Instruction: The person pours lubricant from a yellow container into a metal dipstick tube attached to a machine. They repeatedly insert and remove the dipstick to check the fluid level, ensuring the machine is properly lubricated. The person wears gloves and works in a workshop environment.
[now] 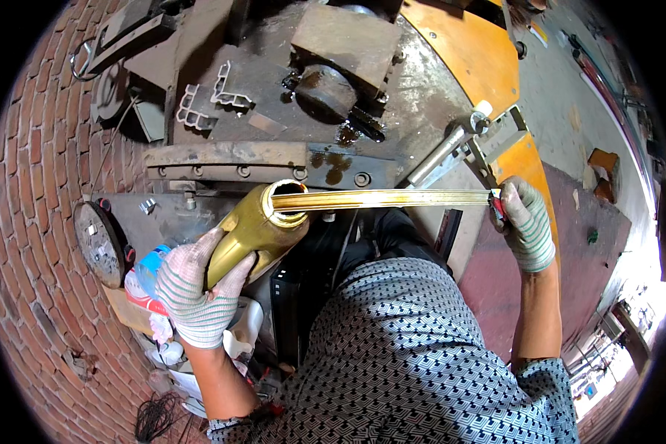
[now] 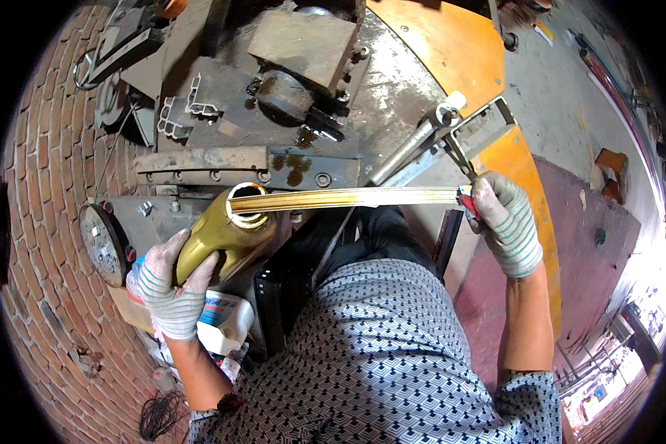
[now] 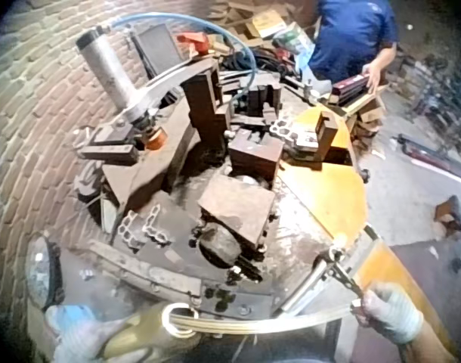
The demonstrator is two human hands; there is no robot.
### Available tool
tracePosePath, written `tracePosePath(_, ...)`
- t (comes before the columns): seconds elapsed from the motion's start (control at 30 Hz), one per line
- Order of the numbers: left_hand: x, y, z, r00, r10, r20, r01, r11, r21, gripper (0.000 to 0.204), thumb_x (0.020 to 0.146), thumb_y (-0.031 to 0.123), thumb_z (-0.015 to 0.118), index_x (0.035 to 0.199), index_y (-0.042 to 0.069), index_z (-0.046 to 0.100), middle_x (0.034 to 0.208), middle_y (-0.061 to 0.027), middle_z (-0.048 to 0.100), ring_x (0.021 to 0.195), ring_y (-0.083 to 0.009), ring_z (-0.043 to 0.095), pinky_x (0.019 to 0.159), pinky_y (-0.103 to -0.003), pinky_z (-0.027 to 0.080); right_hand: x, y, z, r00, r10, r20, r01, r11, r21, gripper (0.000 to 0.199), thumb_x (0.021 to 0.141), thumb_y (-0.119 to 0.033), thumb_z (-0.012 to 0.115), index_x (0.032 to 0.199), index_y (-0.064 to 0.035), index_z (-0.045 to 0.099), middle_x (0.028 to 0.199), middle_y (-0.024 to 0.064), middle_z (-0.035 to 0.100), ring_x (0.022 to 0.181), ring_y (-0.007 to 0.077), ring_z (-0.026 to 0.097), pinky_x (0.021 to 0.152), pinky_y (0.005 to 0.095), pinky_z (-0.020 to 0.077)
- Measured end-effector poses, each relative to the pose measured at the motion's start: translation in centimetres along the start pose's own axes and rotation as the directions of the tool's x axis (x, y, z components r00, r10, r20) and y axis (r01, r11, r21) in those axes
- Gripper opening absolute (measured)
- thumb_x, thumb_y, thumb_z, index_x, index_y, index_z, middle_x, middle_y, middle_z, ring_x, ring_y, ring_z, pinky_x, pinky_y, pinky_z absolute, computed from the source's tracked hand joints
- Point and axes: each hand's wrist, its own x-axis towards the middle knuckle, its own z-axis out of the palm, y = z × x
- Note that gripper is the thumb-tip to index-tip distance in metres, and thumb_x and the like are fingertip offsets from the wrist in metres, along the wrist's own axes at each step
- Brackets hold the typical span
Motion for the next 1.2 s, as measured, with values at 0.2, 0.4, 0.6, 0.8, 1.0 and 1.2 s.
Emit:
tracePosePath(0.2,-0.4,-0.2,0.4,0.997,-0.073,0.008,0.073,0.997,-0.039,0.051,0.067,0.029,0.094,0.109,0.010,0.074,0.094,-0.0116,0.074,0.080,-0.0297,0.071,0.072,-0.039,0.056,-0.2,-0.2,-0.2,1.000,-0.003,-0.022,0.002,0.998,-0.056,0.036,0.096,-0.047,0.067,0.083,-0.0142,0.057,0.070,-0.0030,0.053,0.059,0.0065,0.046,0.054,0.0228,0.0352)
tracePosePath(0.4,-0.6,-0.5,0.6,0.998,-0.055,-0.009,0.055,0.996,-0.067,0.048,0.068,0.029,0.093,0.107,0.009,0.074,0.085,-0.0117,0.072,0.074,-0.0313,0.069,0.069,-0.040,0.055,-0.1,-0.2,-0.2,1.000,-0.022,-0.008,0.022,0.999,-0.041,0.036,0.096,-0.046,0.067,0.083,-0.0145,0.058,0.069,-0.0027,0.054,0.058,0.0065,0.047,0.053,0.0228,0.0360)
tracePosePath(0.6,-0.2,-0.4,0.3,0.999,-0.029,0.034,0.030,0.999,-0.035,0.045,0.069,0.024,0.093,0.105,0.006,0.073,0.091,-0.0121,0.072,0.078,-0.0297,0.070,0.073,-0.038,0.056,-0.5,0.1,-0.5,0.999,-0.003,-0.033,0.001,0.997,-0.075,0.041,0.095,-0.050,0.068,0.088,-0.0098,0.064,0.070,-0.0025,0.055,0.060,0.0078,0.049,0.054,0.0243,0.0395)
tracePosePath(0.8,-0.1,-0.1,0.0,1.000,-0.014,0.000,0.014,1.000,-0.005,0.045,0.073,0.039,0.086,0.105,0.009,0.076,0.074,-0.0135,0.066,0.068,-0.0338,0.065,0.065,-0.044,0.052,-1.0,-0.5,-0.3,1.000,-0.015,0.006,0.015,0.995,-0.094,0.037,0.097,-0.044,0.066,0.091,-0.0075,0.068,0.073,-0.0026,0.058,0.062,0.0070,0.051,0.058,0.0246,0.0417)
tracePosePath(1.0,0.0,0.1,-0.4,0.997,-0.042,0.060,0.045,0.998,-0.038,0.043,0.071,0.026,0.089,0.104,0.005,0.072,0.091,-0.0143,0.072,0.080,-0.0350,0.069,0.074,-0.042,0.055,-1.6,-1.8,0.1,1.000,-0.007,0.010,0.008,0.988,-0.157,0.040,0.099,-0.046,0.063,0.090,-0.0077,0.068,0.071,-0.0012,0.058,0.063,0.0082,0.054,0.059,0.0246,0.0447)
tracePosePath(1.2,-0.2,-0.3,-0.5,1.000,-0.005,0.028,0.007,0.997,-0.072,0.033,0.074,0.015,0.078,0.106,0.008,0.073,0.088,-0.0151,0.070,0.082,-0.0365,0.068,0.075,-0.043,0.055,-2.4,-2.3,0.5,0.998,-0.054,0.009,0.055,0.983,-0.175,0.041,0.101,-0.045,0.061,0.084,-0.0082,0.065,0.070,-0.0014,0.057,0.063,0.0079,0.053,0.058,0.0250,0.0445)
